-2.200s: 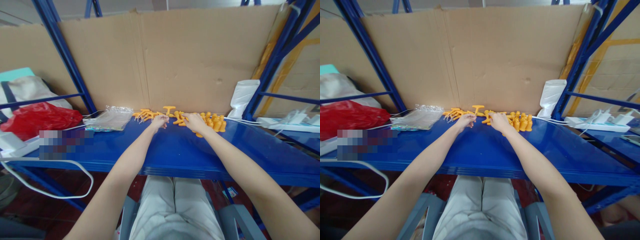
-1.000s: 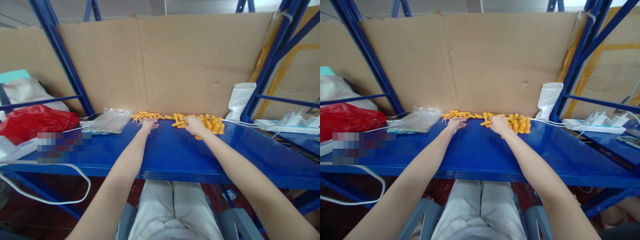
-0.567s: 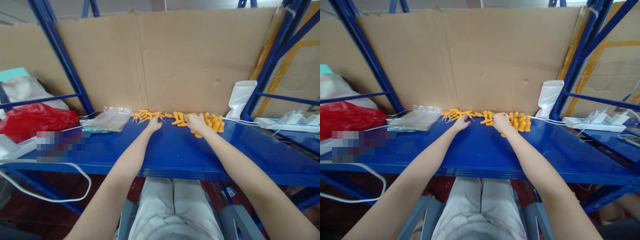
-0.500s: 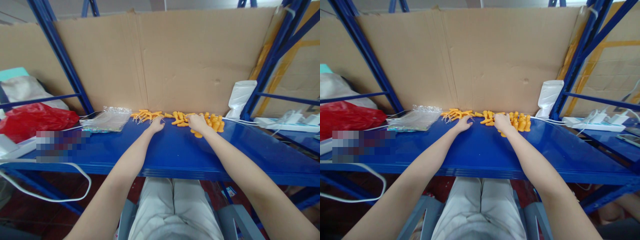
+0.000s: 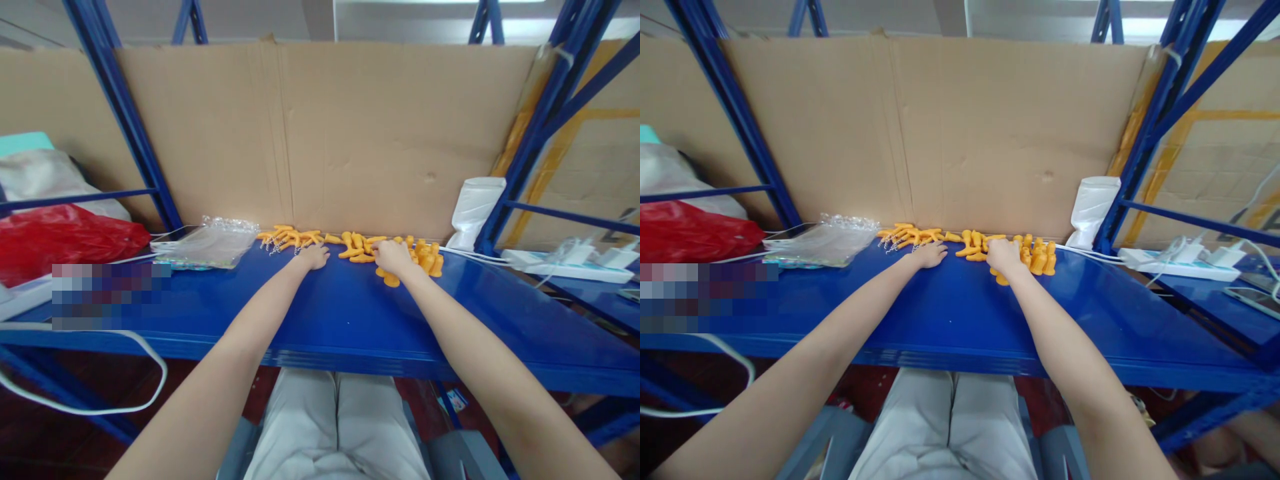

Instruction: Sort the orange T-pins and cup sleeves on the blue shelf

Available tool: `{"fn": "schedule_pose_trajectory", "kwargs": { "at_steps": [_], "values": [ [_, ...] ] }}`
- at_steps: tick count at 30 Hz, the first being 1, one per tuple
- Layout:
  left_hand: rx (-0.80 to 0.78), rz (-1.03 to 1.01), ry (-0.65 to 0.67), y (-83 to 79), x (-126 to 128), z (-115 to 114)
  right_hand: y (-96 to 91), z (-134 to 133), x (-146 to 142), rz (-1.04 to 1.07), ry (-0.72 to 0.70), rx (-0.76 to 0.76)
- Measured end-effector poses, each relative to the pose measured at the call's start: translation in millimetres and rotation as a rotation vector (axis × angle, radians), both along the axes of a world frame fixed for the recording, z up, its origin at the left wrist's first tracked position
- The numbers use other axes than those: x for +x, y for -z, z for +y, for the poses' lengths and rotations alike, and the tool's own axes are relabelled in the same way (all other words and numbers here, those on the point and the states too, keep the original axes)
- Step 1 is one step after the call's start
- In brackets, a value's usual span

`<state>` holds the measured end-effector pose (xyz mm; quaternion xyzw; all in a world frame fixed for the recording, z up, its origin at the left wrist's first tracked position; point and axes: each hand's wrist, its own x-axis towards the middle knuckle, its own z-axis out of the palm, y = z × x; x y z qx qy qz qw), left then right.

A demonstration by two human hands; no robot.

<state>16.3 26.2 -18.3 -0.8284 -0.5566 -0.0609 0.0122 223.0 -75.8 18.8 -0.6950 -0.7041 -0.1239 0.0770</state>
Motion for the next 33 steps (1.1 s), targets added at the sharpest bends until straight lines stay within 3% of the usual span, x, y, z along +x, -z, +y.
{"fn": "schedule_pose_trajectory", "kwargs": {
  "at_steps": [4,8,12,19,23,27,33],
  "values": [
    [0.055,0.0,-0.058,-1.6,-3.8,6.8,-0.4,0.4,-0.2,-0.01,0.004,-0.002],
    [0.009,-0.083,-0.12,-5.9,-6.8,8.6,-0.4,1.1,0.0,-0.003,0.005,-0.002],
    [0.03,-0.052,-0.082,-9.6,-3.5,6.1,-0.6,0.9,-0.1,0.012,0.012,-0.002],
    [0.041,-0.026,0.147,-11.0,19.5,11.7,-1.1,-0.8,-0.7,0.011,0.01,-0.006],
    [0.03,-0.042,0.15,-13.9,30.9,28.7,-1.2,-2.3,-2.2,0.007,0.001,-0.005],
    [0.024,0.071,0.124,-18.0,36.3,43.1,-0.9,-2.9,-2.6,0.015,-0.008,0.002],
    [0.029,0.154,0.044,-24.3,38.7,46.9,-1.9,-3.9,-3.2,0.017,-0.012,0.008]
  ]
}}
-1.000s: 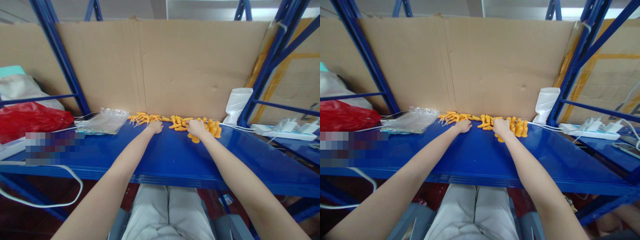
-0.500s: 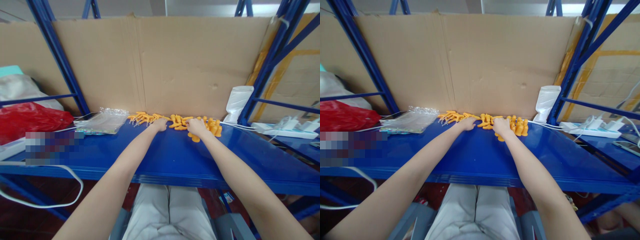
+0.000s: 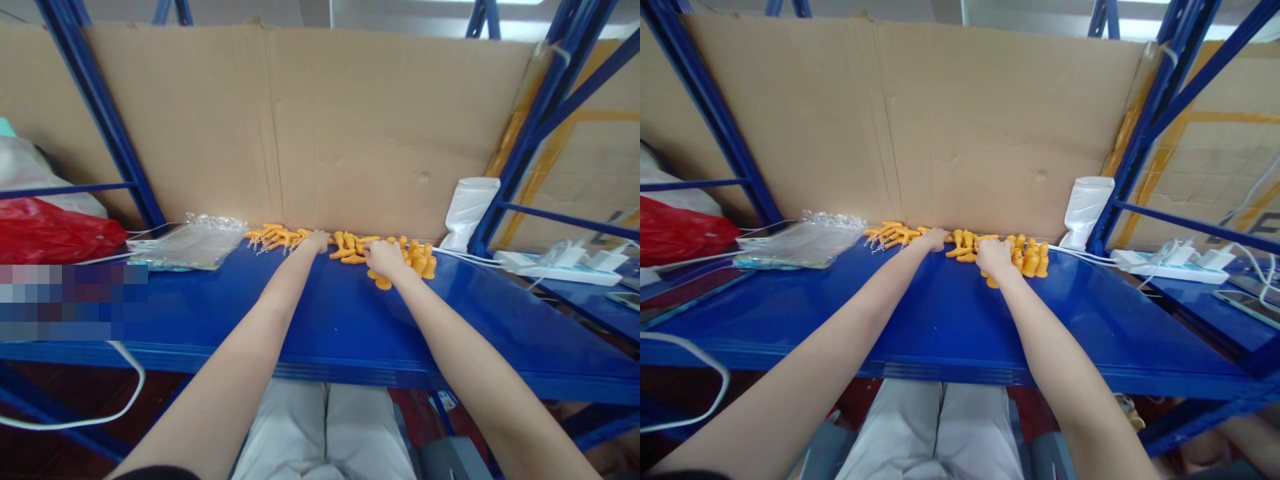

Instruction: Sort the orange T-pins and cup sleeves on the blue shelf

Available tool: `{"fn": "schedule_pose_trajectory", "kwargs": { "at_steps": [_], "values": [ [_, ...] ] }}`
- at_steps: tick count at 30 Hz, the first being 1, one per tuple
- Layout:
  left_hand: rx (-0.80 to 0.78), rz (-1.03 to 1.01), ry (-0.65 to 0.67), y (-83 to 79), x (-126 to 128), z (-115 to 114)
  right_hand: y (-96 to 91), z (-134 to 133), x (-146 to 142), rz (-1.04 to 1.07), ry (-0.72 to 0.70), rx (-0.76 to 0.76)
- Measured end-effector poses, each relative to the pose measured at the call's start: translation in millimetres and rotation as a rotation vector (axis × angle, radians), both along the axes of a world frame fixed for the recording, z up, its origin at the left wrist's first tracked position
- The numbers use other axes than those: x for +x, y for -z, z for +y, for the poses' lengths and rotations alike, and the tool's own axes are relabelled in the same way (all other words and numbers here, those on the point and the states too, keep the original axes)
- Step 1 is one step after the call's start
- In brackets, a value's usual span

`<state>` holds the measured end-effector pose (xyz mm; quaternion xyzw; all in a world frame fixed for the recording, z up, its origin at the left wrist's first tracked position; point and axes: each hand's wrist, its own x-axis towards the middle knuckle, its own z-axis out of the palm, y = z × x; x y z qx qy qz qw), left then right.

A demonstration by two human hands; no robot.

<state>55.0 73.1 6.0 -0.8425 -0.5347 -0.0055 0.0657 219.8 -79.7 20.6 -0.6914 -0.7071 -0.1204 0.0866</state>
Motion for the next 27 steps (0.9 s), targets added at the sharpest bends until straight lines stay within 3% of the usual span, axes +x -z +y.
{"fn": "schedule_pose_trajectory", "kwargs": {
  "at_steps": [6,11,16,22,27],
  "values": [
    [-0.024,-0.023,-0.023,-12.3,0.4,-8.8,-1.1,0.0,-1.3,0.014,-0.003,0.001],
    [-0.042,-0.113,0.055,-14.6,-7.3,-20.4,-0.8,-0.8,-3.1,-0.006,-0.013,-0.009],
    [0.1,-0.281,0.125,-16.7,-18.4,-29.5,0.9,-1.2,-5.4,-0.008,-0.028,-0.012],
    [0.317,-0.416,0.098,-22.3,-35.7,-27.5,4.0,-0.4,-6.6,-0.015,-0.06,0.006],
    [0.425,-0.601,0.089,-36.8,-52.1,-28.9,8.1,1.5,-7.4,0.051,-0.109,0.094]
  ]
}}
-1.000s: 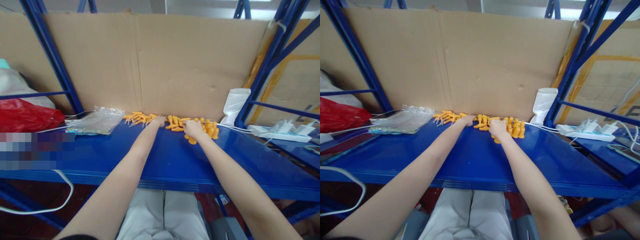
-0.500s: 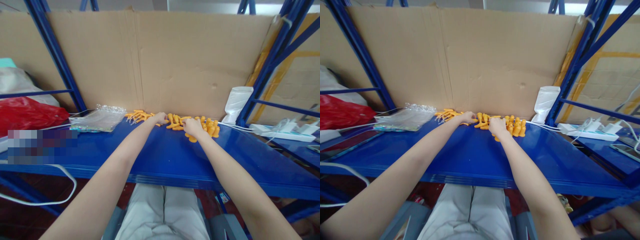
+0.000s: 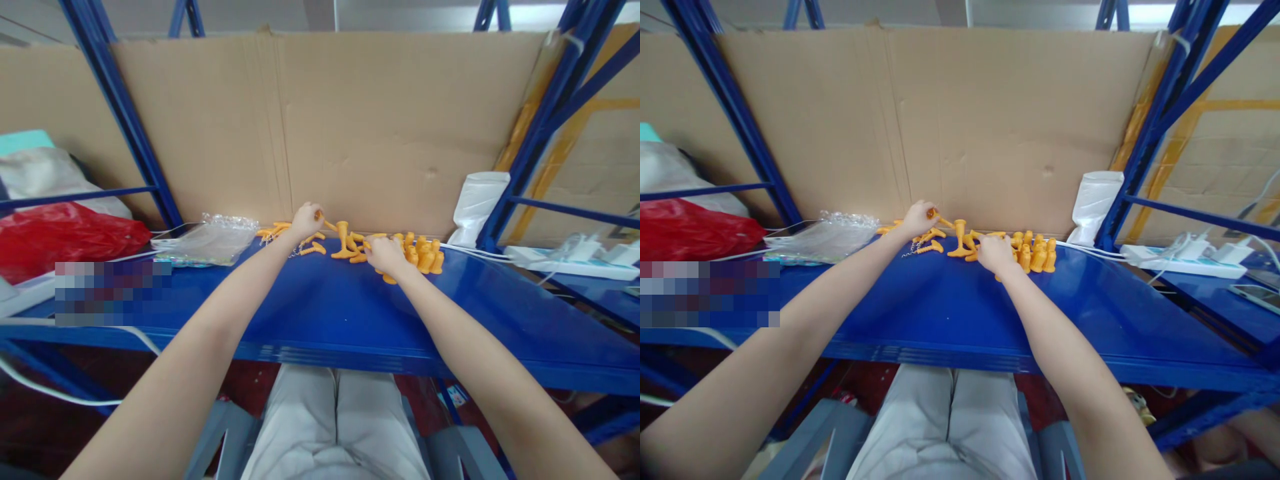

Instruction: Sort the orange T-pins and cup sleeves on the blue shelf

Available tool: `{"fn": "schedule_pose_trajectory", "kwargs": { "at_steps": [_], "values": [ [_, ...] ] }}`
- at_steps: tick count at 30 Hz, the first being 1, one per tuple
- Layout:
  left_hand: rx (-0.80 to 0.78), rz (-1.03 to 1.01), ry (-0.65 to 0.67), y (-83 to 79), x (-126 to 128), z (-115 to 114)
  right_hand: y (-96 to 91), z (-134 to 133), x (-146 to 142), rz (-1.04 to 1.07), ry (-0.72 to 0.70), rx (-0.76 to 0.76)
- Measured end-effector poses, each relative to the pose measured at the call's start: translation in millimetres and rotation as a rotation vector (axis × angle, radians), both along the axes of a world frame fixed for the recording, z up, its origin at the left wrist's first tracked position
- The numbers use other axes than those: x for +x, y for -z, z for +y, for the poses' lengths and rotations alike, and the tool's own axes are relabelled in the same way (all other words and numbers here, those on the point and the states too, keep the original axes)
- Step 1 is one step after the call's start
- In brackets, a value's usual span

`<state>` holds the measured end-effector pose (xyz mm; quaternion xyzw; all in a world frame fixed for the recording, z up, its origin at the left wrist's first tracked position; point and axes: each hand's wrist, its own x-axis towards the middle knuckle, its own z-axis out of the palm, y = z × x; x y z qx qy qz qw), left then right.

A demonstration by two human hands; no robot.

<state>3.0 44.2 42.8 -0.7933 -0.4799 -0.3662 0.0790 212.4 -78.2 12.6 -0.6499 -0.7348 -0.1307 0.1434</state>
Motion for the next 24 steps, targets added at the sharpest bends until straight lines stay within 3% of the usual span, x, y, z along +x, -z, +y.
{"fn": "schedule_pose_trajectory", "kwargs": {
  "at_steps": [4,8,13,16,20,22,24],
  "values": [
    [-0.001,-0.109,0.169,-18.3,-0.3,-16.7,6.4,8.1,1.7,0.107,-0.099,0.166],
    [-0.209,-0.115,0.41,-28.1,13.2,-41.3,8.0,13.5,1.8,0.138,-0.181,0.28],
    [-0.359,-0.136,0.585,-22.0,19.4,-55.4,-3.6,3.3,-6.0,0.023,-0.206,0.166],
    [-0.419,-0.117,0.504,-12.8,2.0,-48.8,-10.1,-4.3,-10.8,-0.03,-0.159,0.113],
    [-0.461,0.126,0.17,6.8,-30.6,-31.0,-12.0,-6.6,-10.6,-0.023,-0.12,0.106],
    [-0.521,0.315,0.115,19.5,-39.6,-23.8,-11.7,-6.0,-8.6,-0.012,-0.106,0.108],
    [-0.462,0.353,0.101,31.4,-40.9,-19.2,-11.8,-6.2,-7.4,-0.004,-0.095,0.101]
  ]
}}
